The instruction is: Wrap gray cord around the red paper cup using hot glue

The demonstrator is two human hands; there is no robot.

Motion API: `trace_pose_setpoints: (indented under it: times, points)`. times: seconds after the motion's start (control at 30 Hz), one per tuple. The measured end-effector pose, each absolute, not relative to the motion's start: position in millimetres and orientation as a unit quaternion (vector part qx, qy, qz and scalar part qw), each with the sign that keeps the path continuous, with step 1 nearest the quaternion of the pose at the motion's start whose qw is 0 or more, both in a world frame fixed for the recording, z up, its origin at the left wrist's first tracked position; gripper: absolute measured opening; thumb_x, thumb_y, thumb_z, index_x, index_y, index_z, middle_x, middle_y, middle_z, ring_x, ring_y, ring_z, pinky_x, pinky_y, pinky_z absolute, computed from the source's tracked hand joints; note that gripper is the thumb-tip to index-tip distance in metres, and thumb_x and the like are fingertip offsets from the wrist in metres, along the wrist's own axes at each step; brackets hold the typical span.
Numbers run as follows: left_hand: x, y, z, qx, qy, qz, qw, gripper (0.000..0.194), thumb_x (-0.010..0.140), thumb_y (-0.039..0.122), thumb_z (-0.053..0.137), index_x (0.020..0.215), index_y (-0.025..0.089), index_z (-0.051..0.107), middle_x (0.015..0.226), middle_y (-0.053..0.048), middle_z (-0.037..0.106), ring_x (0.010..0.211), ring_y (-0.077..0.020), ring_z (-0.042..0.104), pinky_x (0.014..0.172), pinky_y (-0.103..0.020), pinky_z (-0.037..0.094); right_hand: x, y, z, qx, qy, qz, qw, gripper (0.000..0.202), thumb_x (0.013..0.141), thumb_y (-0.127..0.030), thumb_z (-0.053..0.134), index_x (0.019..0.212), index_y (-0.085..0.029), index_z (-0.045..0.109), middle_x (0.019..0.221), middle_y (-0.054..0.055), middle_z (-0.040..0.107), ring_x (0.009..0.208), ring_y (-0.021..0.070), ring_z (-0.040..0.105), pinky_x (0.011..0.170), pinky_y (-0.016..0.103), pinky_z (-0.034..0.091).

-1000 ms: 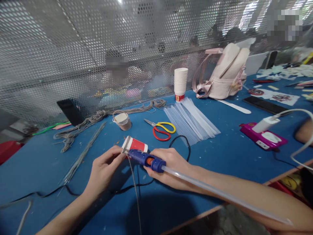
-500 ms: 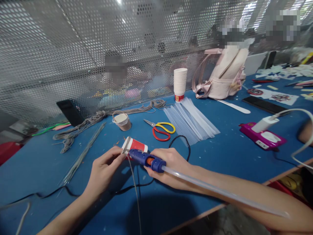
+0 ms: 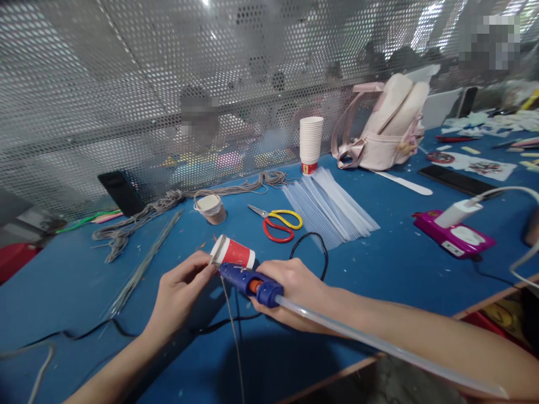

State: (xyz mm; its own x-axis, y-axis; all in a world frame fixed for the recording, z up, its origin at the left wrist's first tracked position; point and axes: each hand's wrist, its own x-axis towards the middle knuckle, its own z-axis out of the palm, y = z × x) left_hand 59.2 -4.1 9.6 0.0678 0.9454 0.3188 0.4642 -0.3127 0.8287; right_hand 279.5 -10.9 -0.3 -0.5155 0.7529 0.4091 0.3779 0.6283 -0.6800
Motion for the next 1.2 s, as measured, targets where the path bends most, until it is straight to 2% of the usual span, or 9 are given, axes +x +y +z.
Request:
trace_pose_setpoints:
  times: [0.37,0.7,0.87,1.07,1.2]
  points:
    - [56.8,-4.4,9.5,0.684,0.52,0.433,0.272,0.016,0.079,0.029,0.059,0.071,0.018,0.068,0.069,-0.002,0.062,0.064,-0.0152,0.053,0.06,-0.026,0.041,281.7,-10.2,-0.4,-0.349,-0.821,0.276,0.358,0.008,0.082,-0.024,0.058,0.078,-0.018,0.059,0.067,0.0,0.06,0.057,0.0107,0.052,0.056,0.022,0.04]
    - [54.4,-3.6,10.0,0.695,0.516,0.422,0.27,0.019,0.08,0.03,0.059,0.08,0.019,0.074,0.074,-0.004,0.066,0.067,-0.0161,0.055,0.063,-0.026,0.043,281.6,-9.0,12.4,-0.381,-0.795,0.305,0.36,0.013,0.082,-0.023,0.057,0.069,-0.018,0.056,0.06,-0.003,0.055,0.052,0.009,0.047,0.054,0.021,0.038]
    - [54.5,-2.6,10.6,0.7,0.517,0.417,0.263,0.02,0.08,0.03,0.058,0.08,0.018,0.074,0.073,-0.004,0.067,0.067,-0.0163,0.056,0.062,-0.026,0.044,281.6,-10.0,5.2,-0.367,-0.81,0.286,0.357,0.009,0.082,-0.025,0.059,0.076,-0.018,0.059,0.066,0.0,0.059,0.056,0.0103,0.051,0.055,0.021,0.039]
    - [52.0,-1.0,9.7,0.693,0.52,0.426,0.26,0.018,0.078,0.029,0.059,0.077,0.019,0.074,0.071,-0.003,0.065,0.065,-0.0162,0.055,0.062,-0.027,0.043,282.6,-7.8,12.0,-0.384,-0.793,0.304,0.362,0.017,0.082,-0.023,0.058,0.066,-0.018,0.053,0.057,-0.004,0.052,0.05,0.0083,0.046,0.052,0.02,0.039]
    - [50.8,-0.7,8.8,0.698,0.512,0.425,0.265,0.017,0.078,0.027,0.058,0.078,0.019,0.074,0.071,-0.002,0.065,0.065,-0.0159,0.054,0.063,-0.027,0.042,282.3,-8.7,10.6,-0.38,-0.791,0.302,0.371,0.017,0.081,-0.023,0.059,0.066,-0.017,0.053,0.058,-0.004,0.052,0.05,0.0083,0.045,0.052,0.02,0.038]
